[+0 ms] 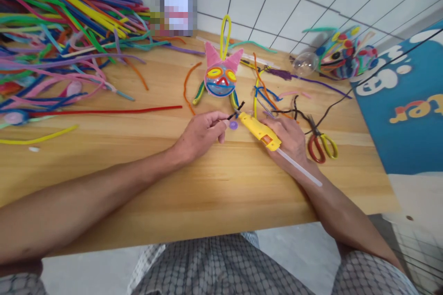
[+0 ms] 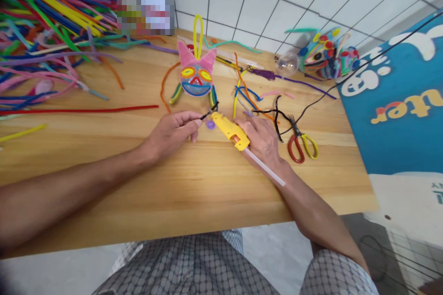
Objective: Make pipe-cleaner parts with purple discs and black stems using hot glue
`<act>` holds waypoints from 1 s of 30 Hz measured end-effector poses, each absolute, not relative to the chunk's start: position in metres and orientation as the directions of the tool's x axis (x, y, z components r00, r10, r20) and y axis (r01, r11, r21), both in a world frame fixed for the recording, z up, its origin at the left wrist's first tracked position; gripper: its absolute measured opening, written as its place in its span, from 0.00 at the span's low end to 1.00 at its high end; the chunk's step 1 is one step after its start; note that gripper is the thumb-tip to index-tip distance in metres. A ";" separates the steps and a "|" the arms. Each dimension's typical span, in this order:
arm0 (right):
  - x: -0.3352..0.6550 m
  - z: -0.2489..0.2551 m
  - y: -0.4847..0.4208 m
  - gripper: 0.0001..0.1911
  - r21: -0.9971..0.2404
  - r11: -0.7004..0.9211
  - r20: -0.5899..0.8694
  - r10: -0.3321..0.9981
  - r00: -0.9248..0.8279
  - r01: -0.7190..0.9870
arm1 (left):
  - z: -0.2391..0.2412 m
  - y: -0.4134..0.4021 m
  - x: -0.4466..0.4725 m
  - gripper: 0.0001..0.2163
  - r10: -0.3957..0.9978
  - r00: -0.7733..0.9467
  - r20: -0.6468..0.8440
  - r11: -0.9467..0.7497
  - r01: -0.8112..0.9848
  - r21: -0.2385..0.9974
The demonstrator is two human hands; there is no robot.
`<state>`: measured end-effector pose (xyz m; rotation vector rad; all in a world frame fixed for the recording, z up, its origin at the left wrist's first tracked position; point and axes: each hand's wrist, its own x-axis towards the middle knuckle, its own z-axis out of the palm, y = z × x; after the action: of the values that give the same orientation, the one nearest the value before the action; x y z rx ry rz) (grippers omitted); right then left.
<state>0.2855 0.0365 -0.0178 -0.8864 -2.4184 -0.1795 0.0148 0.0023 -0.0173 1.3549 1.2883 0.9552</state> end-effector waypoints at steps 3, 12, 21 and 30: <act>0.286 -0.018 0.036 0.15 -0.067 0.784 0.520 0.555 -0.649 0.618 | -0.018 0.002 0.015 0.12 0.988 0.132 -0.081 0.053 0.207 0.977; 0.286 -0.017 0.037 0.15 -0.027 0.784 0.550 0.529 -0.646 0.620 | -0.017 0.002 0.016 0.12 0.990 0.120 -0.077 0.052 0.199 0.979; 0.286 -0.018 0.037 0.15 -0.055 0.784 0.538 0.545 -0.643 0.618 | -0.018 0.002 0.016 0.13 0.988 0.129 -0.082 0.057 0.184 0.981; 0.285 -0.012 0.036 0.15 -0.048 0.797 0.570 0.517 -0.638 0.603 | -0.018 0.002 0.016 0.13 0.989 0.128 -0.081 0.057 0.183 0.981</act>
<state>0.2848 0.0357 -0.0123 -0.8275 -2.4059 -0.1961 0.0162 0.0023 -0.0184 1.3477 1.2686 0.9675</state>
